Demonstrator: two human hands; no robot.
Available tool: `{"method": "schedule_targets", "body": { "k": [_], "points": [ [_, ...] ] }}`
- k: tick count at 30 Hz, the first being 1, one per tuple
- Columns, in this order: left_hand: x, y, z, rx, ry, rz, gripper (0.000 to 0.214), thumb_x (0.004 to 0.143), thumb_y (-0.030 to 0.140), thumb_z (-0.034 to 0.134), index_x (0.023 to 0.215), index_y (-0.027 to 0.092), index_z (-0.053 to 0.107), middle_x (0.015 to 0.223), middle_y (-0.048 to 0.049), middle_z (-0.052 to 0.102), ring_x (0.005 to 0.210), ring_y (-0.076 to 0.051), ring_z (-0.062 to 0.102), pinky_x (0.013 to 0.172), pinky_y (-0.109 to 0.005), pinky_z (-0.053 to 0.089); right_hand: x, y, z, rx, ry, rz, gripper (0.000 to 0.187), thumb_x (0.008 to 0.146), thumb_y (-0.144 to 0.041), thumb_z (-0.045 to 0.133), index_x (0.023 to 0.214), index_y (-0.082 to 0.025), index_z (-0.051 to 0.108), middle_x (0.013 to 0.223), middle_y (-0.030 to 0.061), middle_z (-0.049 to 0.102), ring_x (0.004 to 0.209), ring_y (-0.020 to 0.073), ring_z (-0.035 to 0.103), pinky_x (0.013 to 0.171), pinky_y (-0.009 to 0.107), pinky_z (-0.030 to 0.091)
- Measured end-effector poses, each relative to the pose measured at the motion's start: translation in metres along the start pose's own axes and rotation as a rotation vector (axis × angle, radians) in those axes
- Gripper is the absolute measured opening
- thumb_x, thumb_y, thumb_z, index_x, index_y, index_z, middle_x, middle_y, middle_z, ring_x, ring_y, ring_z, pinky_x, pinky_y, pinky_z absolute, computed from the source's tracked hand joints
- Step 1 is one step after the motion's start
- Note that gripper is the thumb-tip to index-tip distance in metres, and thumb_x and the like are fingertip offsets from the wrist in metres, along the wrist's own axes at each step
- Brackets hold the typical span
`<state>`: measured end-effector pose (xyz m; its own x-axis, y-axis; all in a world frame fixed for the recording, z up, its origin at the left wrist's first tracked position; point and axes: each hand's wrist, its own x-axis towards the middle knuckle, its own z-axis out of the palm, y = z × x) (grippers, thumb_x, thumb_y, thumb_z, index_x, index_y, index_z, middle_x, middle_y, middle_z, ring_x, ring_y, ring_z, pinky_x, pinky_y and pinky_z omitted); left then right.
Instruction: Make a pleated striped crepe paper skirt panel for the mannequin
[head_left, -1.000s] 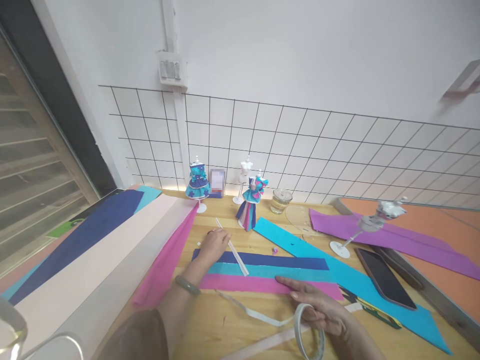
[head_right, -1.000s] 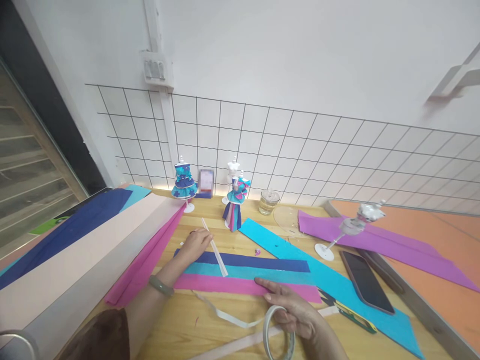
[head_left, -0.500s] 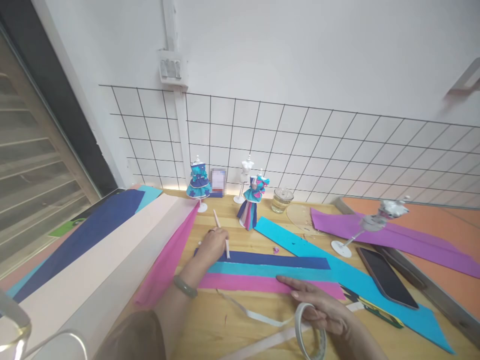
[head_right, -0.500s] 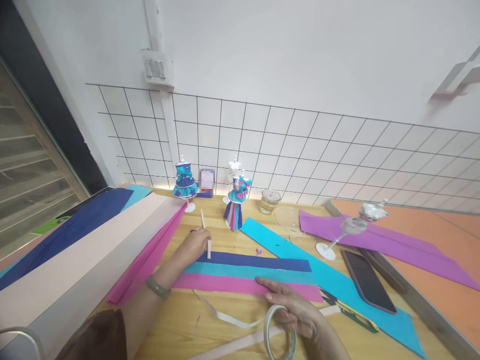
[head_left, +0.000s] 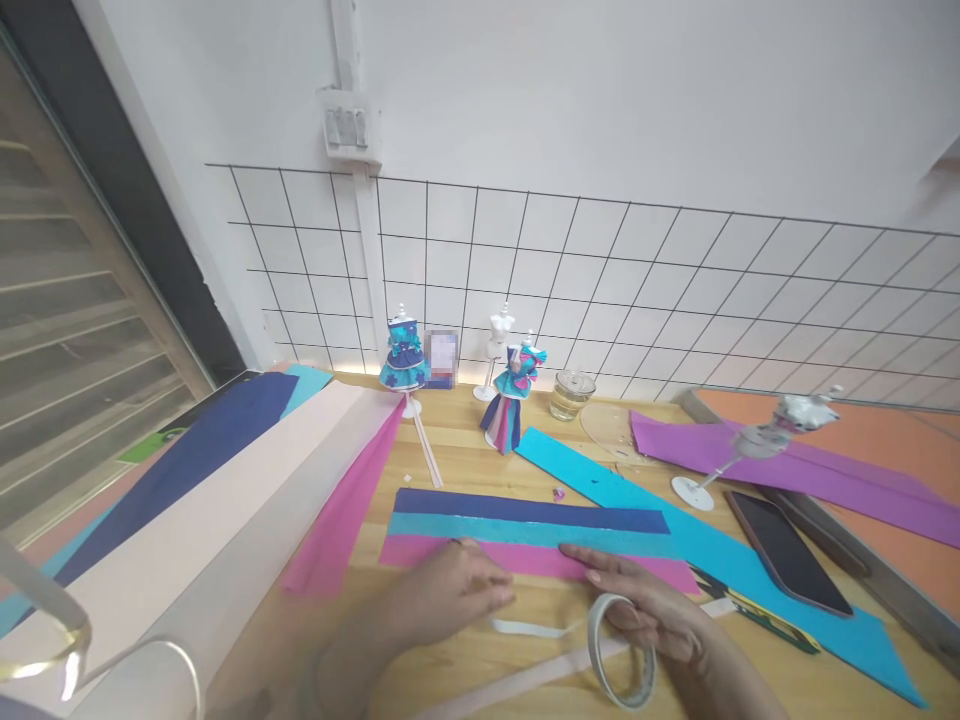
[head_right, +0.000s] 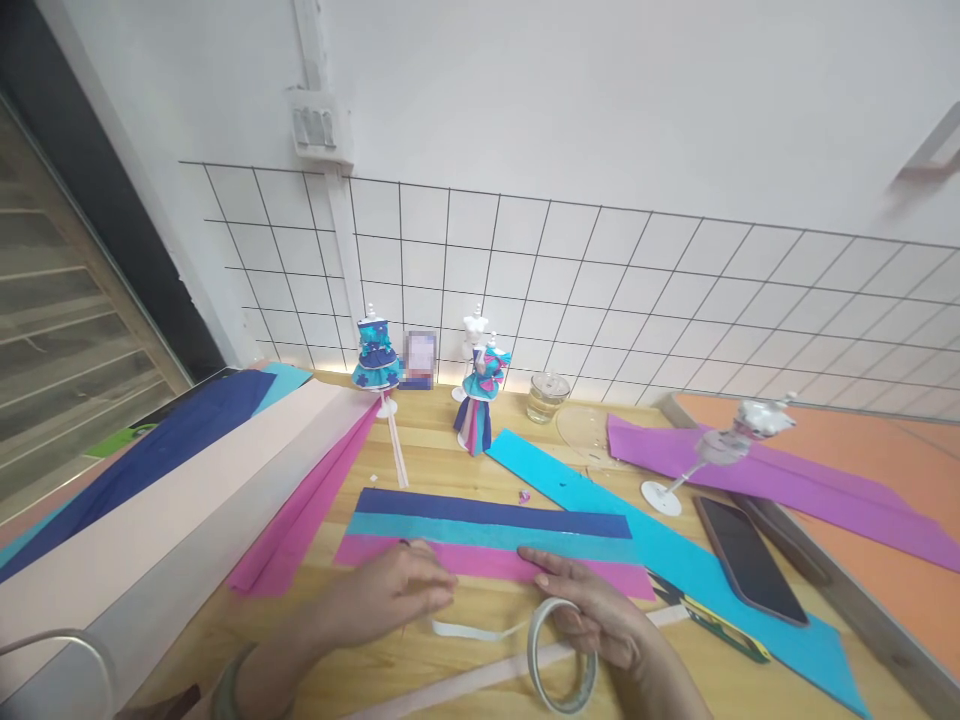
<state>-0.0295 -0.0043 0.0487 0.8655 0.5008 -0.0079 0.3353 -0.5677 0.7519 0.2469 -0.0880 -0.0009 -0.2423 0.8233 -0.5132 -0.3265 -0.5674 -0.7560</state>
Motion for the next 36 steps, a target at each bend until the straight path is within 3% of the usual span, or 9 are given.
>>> {"method": "schedule_targets", "body": {
  "k": [5,14,18,20,22,25,27,31,36],
  "points": [
    [-0.010,0.007,0.020,-0.059,-0.075,-0.037,0.034,0.083,0.042,0.044,0.068,0.018,0.062,0.065,0.0003,0.059,0.065,-0.013,0.051,0.064,-0.022,0.035,-0.005,-0.006,0.009,-0.038,0.025,0.007,0.059,0.070,-0.036,0.065,0.122,-0.016,0.047,0.036,-0.0141,0.024,0.031,0.0007,0.013,0.031,0.013,0.010],
    [-0.033,0.012,-0.004,0.058,0.096,-0.214,0.031,0.087,0.032,0.036,0.071,0.020,0.059,0.073,0.0014,0.059,0.068,-0.012,0.051,0.061,-0.022,0.032,-0.026,-0.020,0.039,-0.263,0.102,0.000,0.039,0.070,-0.042,0.064,0.098,-0.015,0.059,0.033,-0.0120,0.031,0.027,0.0000,0.018,0.030,0.015,0.013],
    [-0.038,0.010,-0.004,-0.005,0.087,-0.269,0.029,0.084,0.036,0.040,0.100,0.025,0.061,0.087,0.0002,0.063,0.079,-0.015,0.053,0.070,-0.024,0.035,-0.024,-0.022,0.060,-0.187,0.065,0.002,0.028,0.071,-0.041,0.064,0.080,-0.015,0.057,0.035,-0.0126,0.029,0.029,0.0001,0.015,0.030,0.015,0.013],
    [-0.039,0.012,-0.005,-0.150,0.030,-0.288,0.042,0.080,0.041,0.047,0.120,0.028,0.049,0.093,0.0007,0.063,0.083,-0.015,0.054,0.072,-0.024,0.037,-0.020,-0.022,0.069,-0.168,0.066,0.003,0.028,0.071,-0.042,0.064,0.079,-0.016,0.056,0.035,-0.0129,0.028,0.029,0.0002,0.014,0.031,0.015,0.013],
    [-0.039,0.016,-0.007,-0.320,-0.062,-0.306,0.053,0.077,0.045,0.050,0.127,0.027,0.042,0.093,0.0005,0.063,0.082,-0.015,0.055,0.070,-0.024,0.039,-0.017,-0.023,0.076,-0.195,0.061,-0.015,0.030,0.071,-0.042,0.063,0.081,-0.016,0.055,0.036,-0.0129,0.028,0.030,0.0006,0.015,0.032,0.016,0.013],
    [-0.039,0.018,-0.008,-0.473,-0.142,-0.284,0.044,0.083,0.051,0.036,0.100,0.020,0.062,0.084,-0.0019,0.064,0.076,-0.014,0.055,0.069,-0.024,0.039,-0.017,-0.025,0.084,-0.324,0.073,-0.106,0.035,0.071,-0.045,0.062,0.087,-0.015,0.055,0.038,-0.0120,0.031,0.031,0.0013,0.019,0.034,0.017,0.015],
    [-0.038,0.016,-0.006,-0.524,-0.147,-0.302,0.049,0.085,0.050,0.029,0.080,0.017,0.065,0.071,-0.0021,0.061,0.067,-0.012,0.052,0.066,-0.024,0.038,-0.020,-0.028,0.089,-0.439,0.110,-0.174,0.038,0.072,-0.048,0.060,0.090,-0.014,0.055,0.041,-0.0112,0.033,0.034,0.0018,0.023,0.036,0.018,0.018],
    [-0.035,0.006,0.001,-0.707,-0.162,-0.447,0.035,0.080,0.047,0.043,0.087,0.017,0.059,0.054,0.0048,0.044,0.047,-0.007,0.036,0.047,-0.020,0.029,-0.029,-0.032,0.100,-0.639,0.185,-0.251,0.040,0.074,-0.050,0.056,0.094,-0.015,0.056,0.047,-0.0095,0.034,0.040,0.0041,0.028,0.042,0.019,0.024],
    [-0.034,-0.003,-0.003,-0.726,-0.080,-0.471,0.039,0.074,0.054,0.050,0.085,0.017,0.056,0.061,0.0057,0.038,0.049,-0.005,0.030,0.046,-0.018,0.024,-0.036,-0.032,0.109,-0.813,0.243,-0.288,0.041,0.075,-0.048,0.054,0.098,-0.015,0.059,0.051,-0.0064,0.038,0.048,0.0078,0.035,0.049,0.022,0.030]
  ]
}}
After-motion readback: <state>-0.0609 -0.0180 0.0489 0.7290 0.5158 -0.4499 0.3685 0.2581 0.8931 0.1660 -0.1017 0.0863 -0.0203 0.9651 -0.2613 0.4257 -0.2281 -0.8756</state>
